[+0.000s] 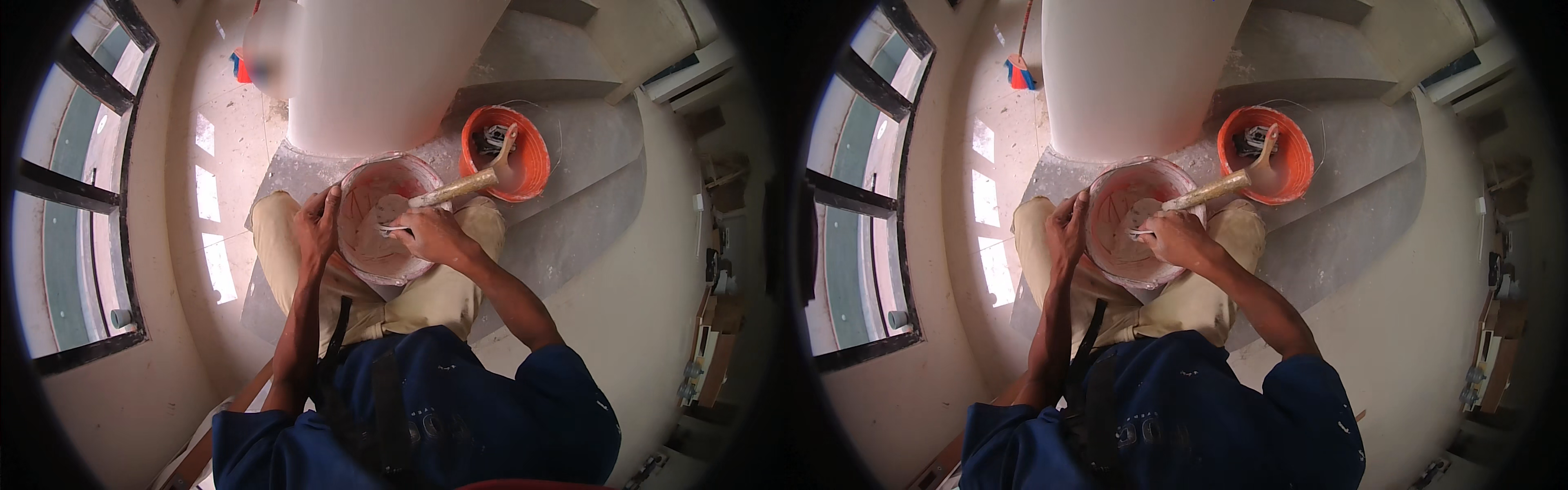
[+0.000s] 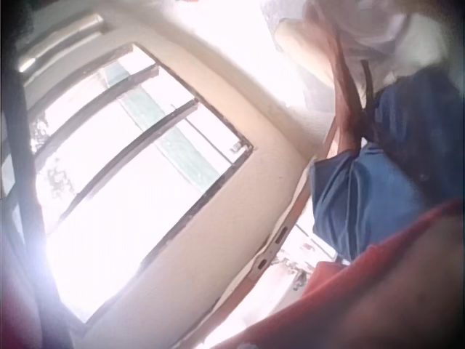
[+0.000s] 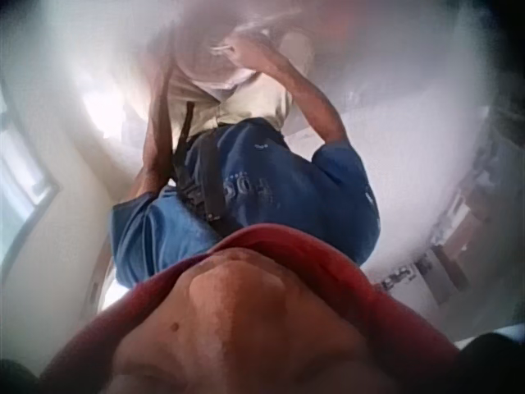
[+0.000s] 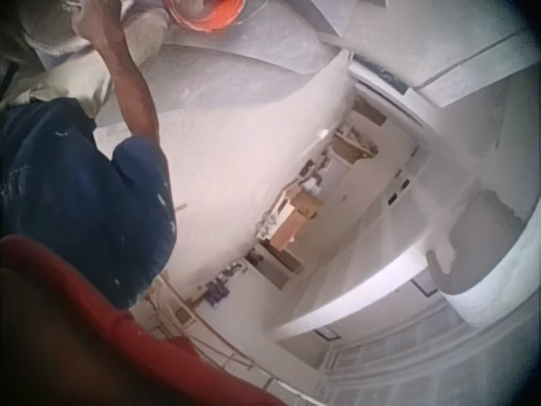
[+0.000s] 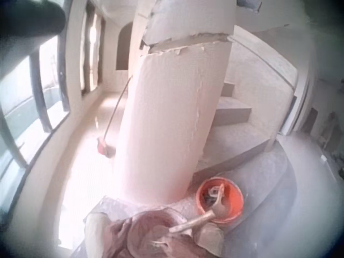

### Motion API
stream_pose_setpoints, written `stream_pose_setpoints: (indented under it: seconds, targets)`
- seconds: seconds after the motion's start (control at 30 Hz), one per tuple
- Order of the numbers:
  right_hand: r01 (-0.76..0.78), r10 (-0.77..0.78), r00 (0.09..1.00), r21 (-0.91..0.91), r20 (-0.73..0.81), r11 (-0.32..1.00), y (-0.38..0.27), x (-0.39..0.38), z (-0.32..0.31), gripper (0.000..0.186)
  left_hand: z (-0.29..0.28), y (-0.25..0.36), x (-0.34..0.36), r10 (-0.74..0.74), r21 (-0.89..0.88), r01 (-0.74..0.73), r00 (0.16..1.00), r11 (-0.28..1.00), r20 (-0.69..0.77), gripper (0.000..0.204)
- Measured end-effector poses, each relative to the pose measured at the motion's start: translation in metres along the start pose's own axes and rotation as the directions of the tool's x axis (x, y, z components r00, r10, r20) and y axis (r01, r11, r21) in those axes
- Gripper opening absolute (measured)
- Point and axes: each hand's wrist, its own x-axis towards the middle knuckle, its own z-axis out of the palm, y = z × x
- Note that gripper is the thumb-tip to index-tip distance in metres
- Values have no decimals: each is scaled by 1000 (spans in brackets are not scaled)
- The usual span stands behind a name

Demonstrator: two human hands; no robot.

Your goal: The person applies plaster to a concrete staircase column and railing using a trowel and a putty knife, smoothing the material from a bucket.

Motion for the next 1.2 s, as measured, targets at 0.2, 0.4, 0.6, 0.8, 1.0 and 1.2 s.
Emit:
stream_pose_setpoints:
  seconds: [0.2, 0.4, 0.6, 0.8, 1.0, 1.2]
  targets:
    - [-66, 54, 990, -93, -126, 993, 15, 4, 106, 18, 8, 33, -20, 129, 63, -135, 988, 989, 88, 31]
    - [-217, 222, 975, 269, 11, 938, 7, 12, 123, 26, 10, 30, -17, 133, 47, -138, 988, 989, 82, 32]
    - [-227, 236, 967, 730, 92, 645, 11, 8, 113, 22, 10, 29, -14, 136, 64, -142, 986, 988, 93, 33]
    - [-224, 121, 963, 965, 241, -139, 24, -12, 70, 29, 8, -4, -4, 83, -18, -82, 996, 996, 39, 36]
    - [328, 294, 922, 909, -251, -255, 37, -10, -91, 43, -18, -33, 23, -74, -105, 74, 997, 992, 10, 49]
    - [719, -6, 263, 192, -965, 668, 25, 18, -282, 30, -16, -51, 26, -62, -92, 59, 998, 994, -30, 52]
